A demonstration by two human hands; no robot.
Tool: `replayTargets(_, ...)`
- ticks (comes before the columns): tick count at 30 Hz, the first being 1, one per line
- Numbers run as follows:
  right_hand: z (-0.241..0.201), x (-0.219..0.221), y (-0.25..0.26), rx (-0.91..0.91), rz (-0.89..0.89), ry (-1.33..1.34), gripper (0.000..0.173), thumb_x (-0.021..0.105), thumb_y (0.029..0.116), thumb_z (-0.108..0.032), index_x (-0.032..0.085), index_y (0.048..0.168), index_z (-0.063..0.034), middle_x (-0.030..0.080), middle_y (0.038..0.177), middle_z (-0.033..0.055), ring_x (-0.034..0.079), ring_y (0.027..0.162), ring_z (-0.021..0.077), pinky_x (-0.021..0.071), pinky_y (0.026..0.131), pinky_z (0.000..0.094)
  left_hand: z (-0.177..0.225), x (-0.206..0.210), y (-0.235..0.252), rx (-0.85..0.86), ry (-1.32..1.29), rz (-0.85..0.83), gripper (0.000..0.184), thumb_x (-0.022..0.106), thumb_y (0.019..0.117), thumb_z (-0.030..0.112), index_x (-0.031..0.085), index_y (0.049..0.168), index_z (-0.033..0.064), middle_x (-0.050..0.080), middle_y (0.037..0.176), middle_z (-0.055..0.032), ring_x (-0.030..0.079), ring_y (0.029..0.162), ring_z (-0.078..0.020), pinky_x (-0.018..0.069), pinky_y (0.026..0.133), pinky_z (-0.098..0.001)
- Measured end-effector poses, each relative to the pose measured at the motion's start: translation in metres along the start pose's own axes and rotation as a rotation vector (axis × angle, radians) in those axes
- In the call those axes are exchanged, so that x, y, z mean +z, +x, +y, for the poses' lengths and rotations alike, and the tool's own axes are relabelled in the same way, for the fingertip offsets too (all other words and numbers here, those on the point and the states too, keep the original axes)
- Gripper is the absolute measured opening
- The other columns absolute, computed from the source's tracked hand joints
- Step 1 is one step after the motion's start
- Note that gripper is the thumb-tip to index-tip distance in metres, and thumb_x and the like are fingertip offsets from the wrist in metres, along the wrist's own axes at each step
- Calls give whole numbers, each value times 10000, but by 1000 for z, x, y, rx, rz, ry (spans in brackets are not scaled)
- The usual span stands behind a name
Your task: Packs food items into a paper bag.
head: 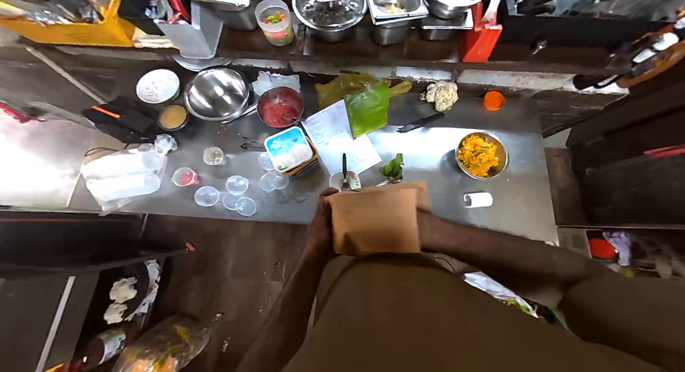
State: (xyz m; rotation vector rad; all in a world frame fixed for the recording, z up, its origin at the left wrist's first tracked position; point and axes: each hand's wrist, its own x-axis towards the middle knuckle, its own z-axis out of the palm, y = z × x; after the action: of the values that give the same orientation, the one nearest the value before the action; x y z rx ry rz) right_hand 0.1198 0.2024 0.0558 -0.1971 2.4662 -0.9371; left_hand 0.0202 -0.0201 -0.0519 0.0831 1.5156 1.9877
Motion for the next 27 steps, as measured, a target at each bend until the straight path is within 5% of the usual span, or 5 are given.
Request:
replayTargets(4, 14, -46, 29, -200, 142, 106, 176, 679, 948, -96, 734, 1114, -121, 734, 1030, 21, 699, 965, 146, 594, 896, 430, -36, -49, -10, -43, -238, 145, 548, 259, 1082, 577, 573, 1382, 242, 713, 1185, -26, 690, 1069, -166, 601, 902, -448)
replayTargets(8, 109, -46, 33, 185, 552, 386, 425, 838, 856, -246, 664, 1202, -71, 733, 1083, 77, 711, 996, 200, 606, 881, 426, -55, -101, -27, -31, -272, 130, 640, 297, 1036, 665, 550, 1401, 205, 672, 1270, -50, 647, 1166, -190, 556, 982, -480)
replayTargets(12, 188, 15, 68, 507, 221, 529, 919, 902, 766, -397, 445, 1486, -55, 574, 1390, 218, 622, 1162, 365, 532, 959, 574, -63, -106, -38, -134, -296, 248, 652, 261, 1035, 676, 617, 1310, 204, 732, 1132, -42, 708, 1033, -184, 611, 868, -465)
replayTargets(20, 205, 65, 95, 449, 429, 716, 459, 871, 829, -299, 701, 1213, -114, 726, 1120, 135, 732, 835, 267, 638, 730, 482, -87, -108, -41, -78, -268, 217, 543, 214, 1092, 545, 427, 1529, 302, 668, 1318, -19, 665, 1158, -171, 582, 956, -443)
replayTargets(27, 176, 43, 50, 238, 729, 1362, 320, 716, 957, -129, 615, 1247, -35, 702, 1060, 128, 723, 860, 271, 647, 777, 499, -96, -99, -38, -66, -286, 316, 551, 187, 1098, 524, 395, 1555, 298, 635, 1377, -32, 640, 1212, -198, 563, 983, -474)
